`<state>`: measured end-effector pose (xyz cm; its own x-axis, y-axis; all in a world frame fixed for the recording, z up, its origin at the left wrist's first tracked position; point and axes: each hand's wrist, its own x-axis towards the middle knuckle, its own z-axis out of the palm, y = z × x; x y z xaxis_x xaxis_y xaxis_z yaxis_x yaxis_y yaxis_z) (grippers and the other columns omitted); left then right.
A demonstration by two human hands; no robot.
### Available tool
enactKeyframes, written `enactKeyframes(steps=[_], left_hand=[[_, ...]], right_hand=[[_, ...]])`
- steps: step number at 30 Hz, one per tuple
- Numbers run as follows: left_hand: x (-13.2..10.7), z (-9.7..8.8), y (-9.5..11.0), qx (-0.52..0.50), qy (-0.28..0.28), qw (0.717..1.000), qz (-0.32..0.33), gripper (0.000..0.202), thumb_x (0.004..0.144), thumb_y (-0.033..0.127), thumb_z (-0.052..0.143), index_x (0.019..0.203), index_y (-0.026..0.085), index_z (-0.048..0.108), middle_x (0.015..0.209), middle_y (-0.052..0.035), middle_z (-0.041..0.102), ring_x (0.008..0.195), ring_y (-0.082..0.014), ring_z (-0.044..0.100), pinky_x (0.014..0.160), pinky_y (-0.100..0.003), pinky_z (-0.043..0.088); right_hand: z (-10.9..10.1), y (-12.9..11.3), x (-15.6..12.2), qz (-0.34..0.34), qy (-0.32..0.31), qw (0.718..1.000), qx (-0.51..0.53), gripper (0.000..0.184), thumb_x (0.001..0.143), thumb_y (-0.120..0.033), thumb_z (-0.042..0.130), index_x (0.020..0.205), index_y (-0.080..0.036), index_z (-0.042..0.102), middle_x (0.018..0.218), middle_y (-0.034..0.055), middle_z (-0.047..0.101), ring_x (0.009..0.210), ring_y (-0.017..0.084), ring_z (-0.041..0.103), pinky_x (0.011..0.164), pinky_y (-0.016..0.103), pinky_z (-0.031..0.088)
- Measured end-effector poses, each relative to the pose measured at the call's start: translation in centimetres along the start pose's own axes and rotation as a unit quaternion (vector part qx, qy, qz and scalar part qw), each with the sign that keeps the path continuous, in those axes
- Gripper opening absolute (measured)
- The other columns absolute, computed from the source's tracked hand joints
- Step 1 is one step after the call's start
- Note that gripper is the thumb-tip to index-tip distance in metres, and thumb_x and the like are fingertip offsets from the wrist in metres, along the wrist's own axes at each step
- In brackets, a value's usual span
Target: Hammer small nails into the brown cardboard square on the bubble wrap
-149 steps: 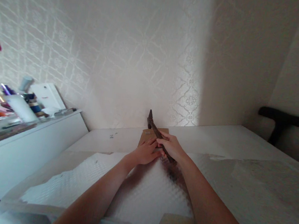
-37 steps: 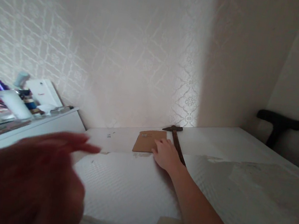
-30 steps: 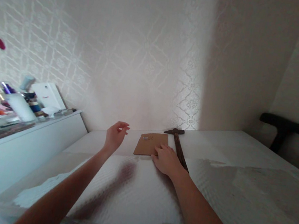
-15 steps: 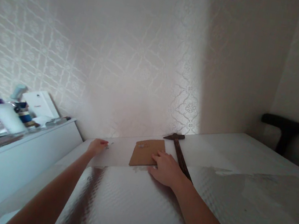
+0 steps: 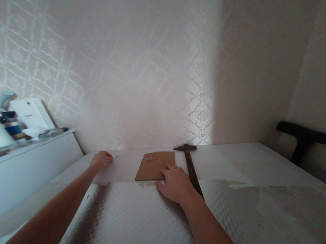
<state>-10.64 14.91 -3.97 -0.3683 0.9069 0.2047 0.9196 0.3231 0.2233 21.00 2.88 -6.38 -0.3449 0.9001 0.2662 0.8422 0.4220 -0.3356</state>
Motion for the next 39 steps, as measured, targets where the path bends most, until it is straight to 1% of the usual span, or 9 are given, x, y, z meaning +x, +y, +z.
enactKeyframes(steps=[5, 7, 9, 14, 17, 20, 24, 35, 39], left_hand=[[-1.1, -1.2, 1.7, -0.028, 0.031, 0.999, 0.009, 0.023, 0.073, 0.020, 0.050, 0.088, 0.014, 0.065, 0.096, -0.0168, 0.064, 0.092, -0.0294, 0.059, 0.072, -0.035, 0.045], [-1.8, -1.7, 3.3, -0.053, 0.041, 0.997, 0.035, 0.023, 0.075, 0.020, 0.049, 0.090, 0.014, 0.065, 0.095, -0.0153, 0.064, 0.093, -0.0283, 0.059, 0.074, -0.035, 0.045], [-3.1, -1.9, 5.4, -0.086, 0.044, 0.992, 0.076, 0.022, 0.076, 0.022, 0.049, 0.090, 0.016, 0.066, 0.095, -0.0114, 0.065, 0.092, -0.0245, 0.059, 0.076, -0.032, 0.044], [-7.6, -0.6, 10.9, -0.183, 0.020, 0.966, 0.180, 0.019, 0.078, 0.024, 0.052, 0.089, 0.021, 0.067, 0.088, -0.0005, 0.068, 0.082, -0.0128, 0.062, 0.073, -0.020, 0.045], [-9.6, 0.8, 12.4, -0.300, -0.002, 0.928, 0.221, 0.019, 0.077, 0.021, 0.053, 0.089, 0.018, 0.067, 0.087, -0.0021, 0.068, 0.080, -0.0132, 0.062, 0.072, -0.022, 0.046], [-10.3, 1.9, 12.1, -0.332, -0.017, 0.921, 0.205, 0.017, 0.075, 0.019, 0.055, 0.085, 0.017, 0.068, 0.085, -0.0031, 0.068, 0.080, -0.0143, 0.061, 0.073, -0.024, 0.046], [-9.7, 2.7, 10.8, -0.333, -0.036, 0.922, 0.192, 0.016, 0.073, 0.018, 0.056, 0.084, 0.018, 0.068, 0.085, -0.0028, 0.068, 0.081, -0.0149, 0.061, 0.074, -0.024, 0.045], [-9.1, 3.6, 10.3, -0.338, -0.087, 0.918, 0.186, 0.014, 0.072, 0.023, 0.059, 0.080, 0.017, 0.069, 0.081, -0.0036, 0.068, 0.078, -0.0159, 0.062, 0.070, -0.024, 0.046], [-9.2, 3.5, 10.2, -0.341, -0.095, 0.916, 0.188, 0.013, 0.071, 0.023, 0.059, 0.080, 0.018, 0.069, 0.080, -0.0033, 0.068, 0.076, -0.0149, 0.062, 0.070, -0.023, 0.046]], right_hand=[[-0.1, 0.1, 0.1, -0.007, 0.005, 1.000, 0.000, 0.052, 0.076, -0.040, 0.048, 0.117, -0.010, 0.055, 0.127, 0.0174, 0.045, 0.118, 0.027, 0.039, 0.096, 0.037, 0.031], [-0.2, 0.1, 0.1, -0.006, 0.011, 1.000, 0.003, 0.049, 0.075, -0.040, 0.049, 0.114, -0.010, 0.057, 0.126, 0.0172, 0.046, 0.116, 0.027, 0.041, 0.094, 0.036, 0.032], [-0.5, -0.1, 0.0, -0.005, 0.017, 1.000, 0.004, 0.045, 0.076, -0.039, 0.048, 0.110, -0.012, 0.060, 0.123, 0.0167, 0.049, 0.113, 0.026, 0.045, 0.092, 0.034, 0.034], [-1.6, -0.9, -0.4, 0.002, 0.007, 1.000, -0.001, 0.034, 0.081, -0.036, 0.042, 0.091, -0.020, 0.069, 0.101, 0.0109, 0.064, 0.095, 0.023, 0.057, 0.083, 0.032, 0.040], [-2.0, -1.3, -0.7, -0.004, 0.007, 1.000, -0.009, 0.032, 0.081, -0.035, 0.041, 0.084, -0.021, 0.070, 0.090, 0.0087, 0.066, 0.087, 0.022, 0.060, 0.077, 0.030, 0.041], [-2.2, -1.4, -0.8, 0.002, -0.002, 1.000, -0.010, 0.032, 0.081, -0.035, 0.041, 0.082, -0.020, 0.070, 0.083, 0.0084, 0.067, 0.080, 0.021, 0.061, 0.071, 0.028, 0.041], [-2.2, -1.3, -0.6, 0.010, -0.004, 1.000, 0.001, 0.032, 0.080, -0.036, 0.042, 0.085, -0.020, 0.069, 0.086, 0.0084, 0.067, 0.082, 0.021, 0.060, 0.070, 0.027, 0.041], [-1.8, -0.9, -0.6, 0.005, -0.005, 1.000, 0.018, 0.030, 0.080, -0.035, 0.043, 0.086, -0.021, 0.068, 0.091, 0.0074, 0.066, 0.089, 0.020, 0.058, 0.076, 0.028, 0.040], [-1.8, -0.8, -0.6, -0.004, -0.010, 1.000, 0.019, 0.031, 0.080, -0.035, 0.042, 0.084, -0.021, 0.068, 0.088, 0.0071, 0.066, 0.084, 0.020, 0.059, 0.073, 0.028, 0.040]])
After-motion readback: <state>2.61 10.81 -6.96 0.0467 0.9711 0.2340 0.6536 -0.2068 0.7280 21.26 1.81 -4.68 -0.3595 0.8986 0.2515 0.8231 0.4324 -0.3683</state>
